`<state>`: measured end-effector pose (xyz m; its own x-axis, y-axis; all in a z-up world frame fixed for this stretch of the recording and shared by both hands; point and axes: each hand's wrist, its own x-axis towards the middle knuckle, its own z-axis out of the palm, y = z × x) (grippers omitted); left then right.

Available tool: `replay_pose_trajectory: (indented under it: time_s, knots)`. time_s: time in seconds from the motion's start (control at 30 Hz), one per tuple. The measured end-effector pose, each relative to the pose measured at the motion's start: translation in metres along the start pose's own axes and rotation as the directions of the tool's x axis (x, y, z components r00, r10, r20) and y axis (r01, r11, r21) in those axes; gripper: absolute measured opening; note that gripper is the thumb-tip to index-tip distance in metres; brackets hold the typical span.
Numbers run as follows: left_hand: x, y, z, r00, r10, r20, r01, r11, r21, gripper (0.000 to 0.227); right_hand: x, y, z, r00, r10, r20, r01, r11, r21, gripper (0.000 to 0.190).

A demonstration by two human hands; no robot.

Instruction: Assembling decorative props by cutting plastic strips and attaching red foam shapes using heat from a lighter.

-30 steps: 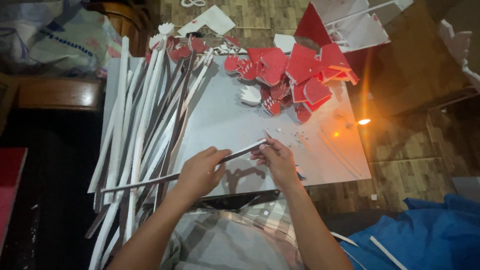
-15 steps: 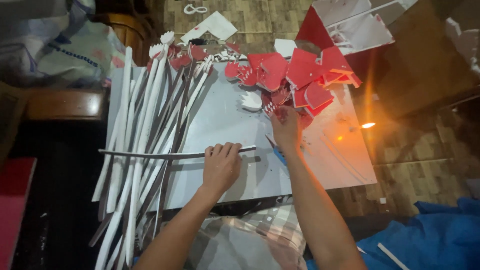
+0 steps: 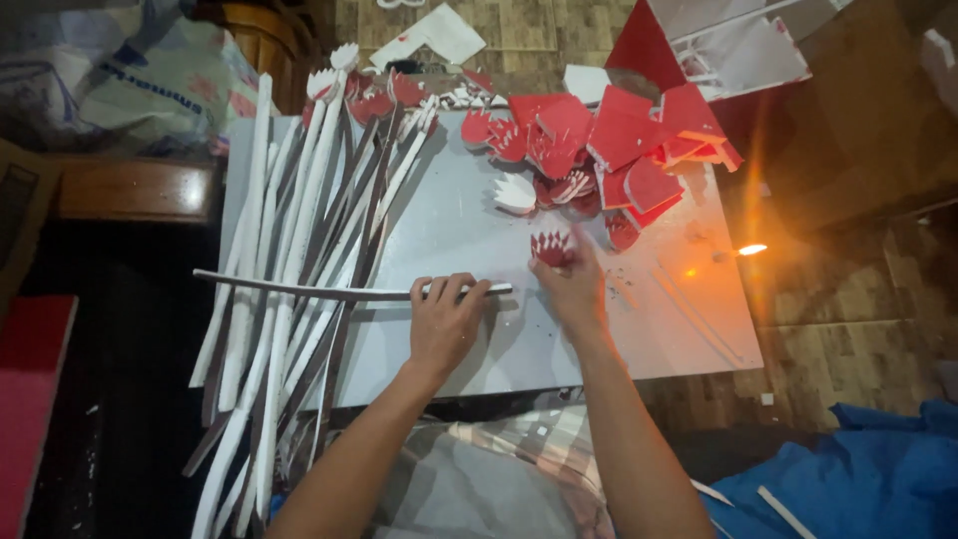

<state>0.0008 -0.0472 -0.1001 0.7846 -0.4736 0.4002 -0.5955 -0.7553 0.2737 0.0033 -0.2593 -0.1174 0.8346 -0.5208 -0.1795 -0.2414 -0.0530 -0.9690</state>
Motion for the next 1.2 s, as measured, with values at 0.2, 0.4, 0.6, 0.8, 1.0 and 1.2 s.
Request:
replay_pose_trajectory:
  time_s: [0.2, 0.4, 0.6, 0.8, 1.0, 1.2]
  knots:
    - [0.001, 0.007, -0.018, 0.986, 0.031, -0.166, -0.031, 1.0, 0.0, 0.018, -0.058, -0.032, 0.002, 0.942, 0.305, 0.137, -0.332, 0.805, 0.492, 0.033]
    - [0.013, 0.014, -0.036, 0.95, 0.075, -0.303, -0.07, 0.997, 0.027, 0.016, -0.073, -0.057, -0.002, 0.918, 0.298, 0.261, -0.396, 0.73, 0.557, 0.013]
    - [0.014, 0.013, -0.045, 0.969, 0.062, -0.238, -0.074, 0.996, -0.045, 0.014, -0.057, -0.027, -0.019, 0.886, 0.25, 0.39, -0.42, 0.79, 0.447, 0.019]
    - [0.009, 0.014, -0.047, 0.981, 0.045, -0.189, -0.056, 0.997, -0.052, 0.015, -0.054, -0.032, -0.025, 0.89, 0.136, 0.436, -0.311, 0.881, 0.358, 0.014]
    - [0.009, 0.017, -0.046, 0.982, 0.017, -0.187, -0.028, 0.998, -0.053, 0.011, -0.054, -0.037, -0.026, 0.889, 0.115, 0.442, -0.292, 0.888, 0.356, 0.015]
    - [0.009, 0.017, -0.047, 0.979, 0.024, -0.203, -0.036, 0.998, -0.054, 0.012, -0.052, -0.032, -0.028, 0.877, 0.114, 0.468, -0.289, 0.901, 0.323, 0.017]
